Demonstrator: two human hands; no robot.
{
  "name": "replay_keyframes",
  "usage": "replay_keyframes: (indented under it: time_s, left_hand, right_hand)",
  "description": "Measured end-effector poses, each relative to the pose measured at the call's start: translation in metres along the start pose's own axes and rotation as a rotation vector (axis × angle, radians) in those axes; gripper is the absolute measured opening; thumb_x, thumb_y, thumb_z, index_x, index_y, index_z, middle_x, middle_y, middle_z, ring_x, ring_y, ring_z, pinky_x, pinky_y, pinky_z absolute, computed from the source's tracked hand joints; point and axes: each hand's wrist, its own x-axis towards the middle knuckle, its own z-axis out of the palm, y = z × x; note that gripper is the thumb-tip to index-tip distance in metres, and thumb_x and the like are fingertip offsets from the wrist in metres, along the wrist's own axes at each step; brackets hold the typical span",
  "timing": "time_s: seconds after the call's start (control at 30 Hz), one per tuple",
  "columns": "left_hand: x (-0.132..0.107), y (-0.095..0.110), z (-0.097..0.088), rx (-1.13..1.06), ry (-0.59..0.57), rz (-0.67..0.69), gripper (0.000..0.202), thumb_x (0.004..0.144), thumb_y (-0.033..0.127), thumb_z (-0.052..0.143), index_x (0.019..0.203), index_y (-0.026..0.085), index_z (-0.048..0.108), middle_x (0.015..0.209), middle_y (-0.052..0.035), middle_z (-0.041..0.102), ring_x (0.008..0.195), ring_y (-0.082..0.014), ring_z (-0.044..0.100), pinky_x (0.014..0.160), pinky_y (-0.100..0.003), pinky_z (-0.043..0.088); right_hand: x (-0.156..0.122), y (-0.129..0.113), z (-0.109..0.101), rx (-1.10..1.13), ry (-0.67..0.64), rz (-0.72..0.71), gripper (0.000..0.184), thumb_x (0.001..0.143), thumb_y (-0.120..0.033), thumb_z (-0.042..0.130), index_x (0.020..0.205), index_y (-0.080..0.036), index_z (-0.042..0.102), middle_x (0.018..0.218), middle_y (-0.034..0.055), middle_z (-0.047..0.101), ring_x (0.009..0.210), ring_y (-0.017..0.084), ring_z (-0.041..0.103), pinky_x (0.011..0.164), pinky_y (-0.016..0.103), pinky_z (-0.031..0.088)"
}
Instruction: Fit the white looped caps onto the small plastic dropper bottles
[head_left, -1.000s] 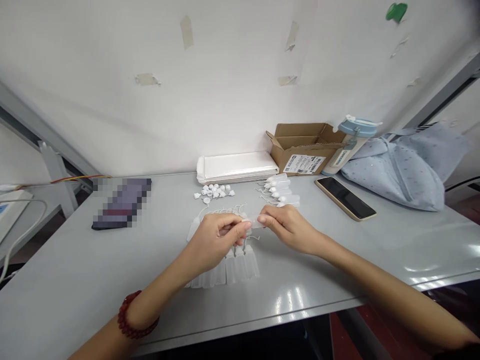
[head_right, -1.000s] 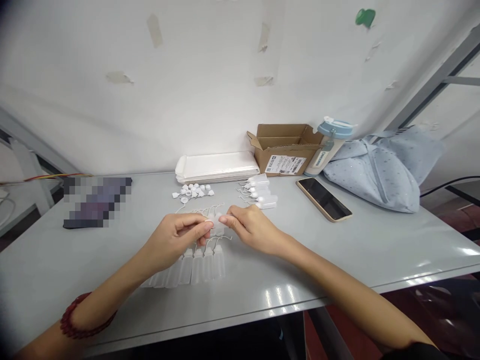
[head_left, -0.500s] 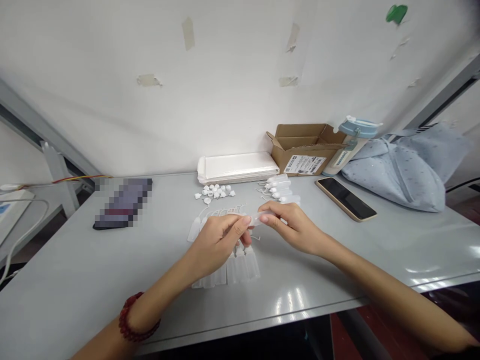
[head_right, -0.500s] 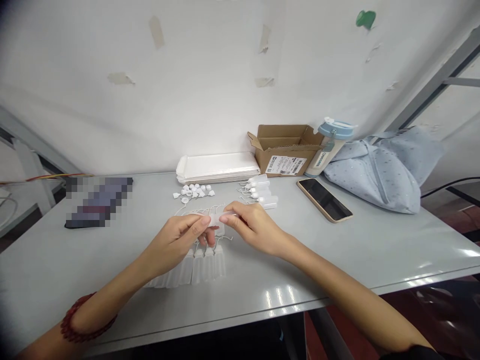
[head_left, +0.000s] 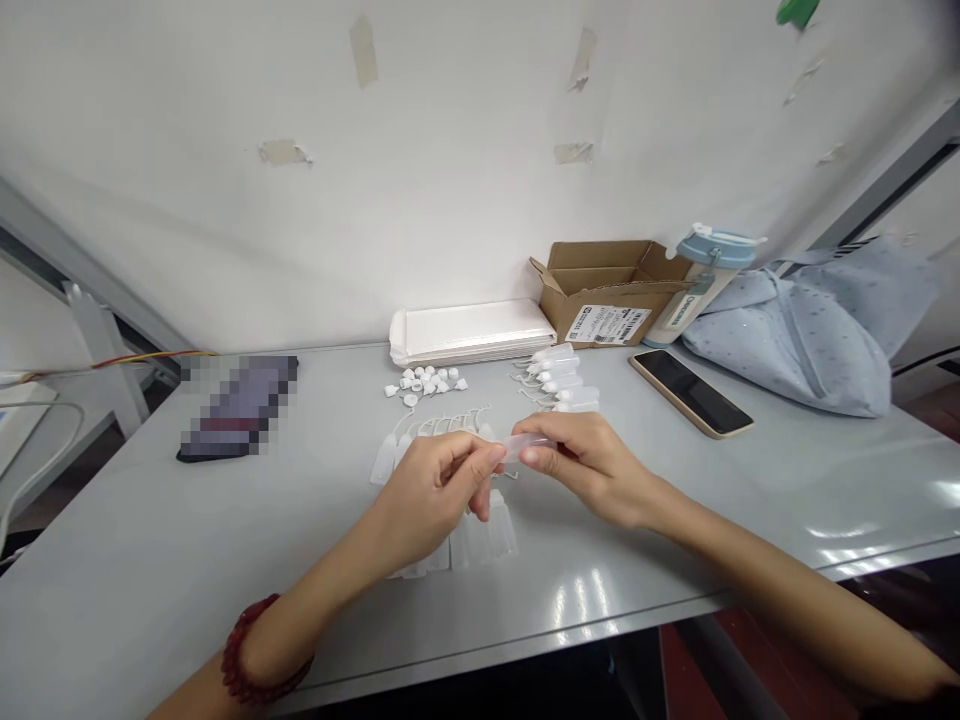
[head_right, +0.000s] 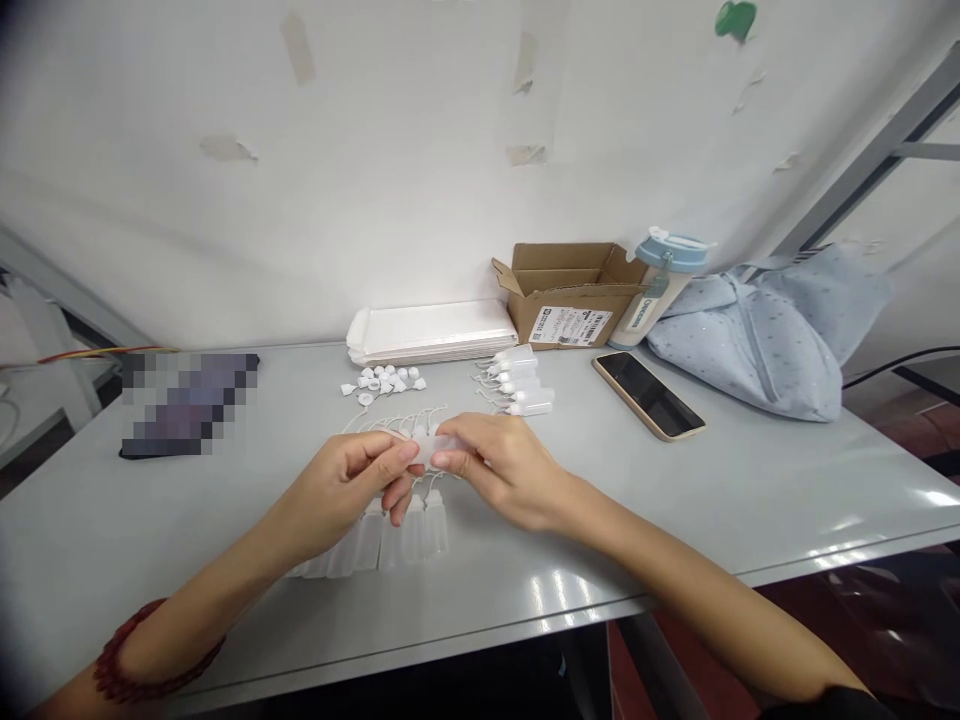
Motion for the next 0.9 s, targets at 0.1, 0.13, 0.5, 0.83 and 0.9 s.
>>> replay_keyframes:
  time_s: [0.1,0.13,0.5,0.83,0.9]
  left_hand:
    - [0.000,-0.002,0.004,0.187,0.077,0.099,0.035,0.092,0.035,0.042,0.063,0.019,0.054,0.055,0.0026,0.060,0.051,-0.0109,0.052,0.052,-0.023,0.039]
    - [0.000,-0.003,0.005,0.234,0.096,0.128,0.033,0.092,0.033,0.042,0.064,0.018,0.054,0.056,0.0028,0.060,0.050,-0.0103,0.051,0.052,-0.022,0.038]
    - [0.026,-0.036,-0.049,0.524,0.387,0.081,0.024,0.087,0.033,0.044,0.082,0.018,0.063,0.082,-0.0043,0.069,0.075,-0.0188,0.061,0.067,-0.029,0.047]
    - [0.038,-0.079,-0.080,0.698,0.252,0.077,0.027,0.081,0.022,0.044,0.094,0.019,0.068,0.107,-0.0064,0.070,0.088,-0.0226,0.064,0.074,-0.031,0.048]
    - [0.039,-0.080,-0.079,0.706,0.246,0.074,0.026,0.081,0.023,0.045,0.095,0.019,0.067,0.105,-0.0072,0.070,0.081,-0.0216,0.064,0.071,-0.031,0.047]
  right_hand:
    - [0.002,0.002,0.000,0.194,-0.023,0.204,0.029,0.093,-0.036,0.044,0.080,-0.016,0.061,0.067,-0.0001,0.053,0.058,0.012,0.045,0.053,0.024,0.034]
    - [0.003,0.004,0.000,0.231,-0.024,0.245,0.030,0.092,-0.038,0.045,0.080,-0.016,0.062,0.068,0.0004,0.054,0.059,0.012,0.045,0.053,0.024,0.034]
    - [0.017,0.037,-0.022,0.065,0.147,0.339,0.036,0.089,-0.046,0.044,0.078,-0.015,0.058,0.066,-0.0001,0.049,0.061,0.013,0.043,0.057,0.026,0.032]
    - [0.014,0.087,-0.057,-0.255,0.222,0.418,0.022,0.082,-0.035,0.051,0.091,-0.016,0.058,0.070,0.0022,0.055,0.064,0.017,0.047,0.061,0.029,0.036]
    - [0.013,0.094,-0.059,-0.274,0.198,0.401,0.022,0.081,-0.036,0.052,0.090,-0.016,0.058,0.065,0.0003,0.051,0.063,0.017,0.046,0.062,0.029,0.036]
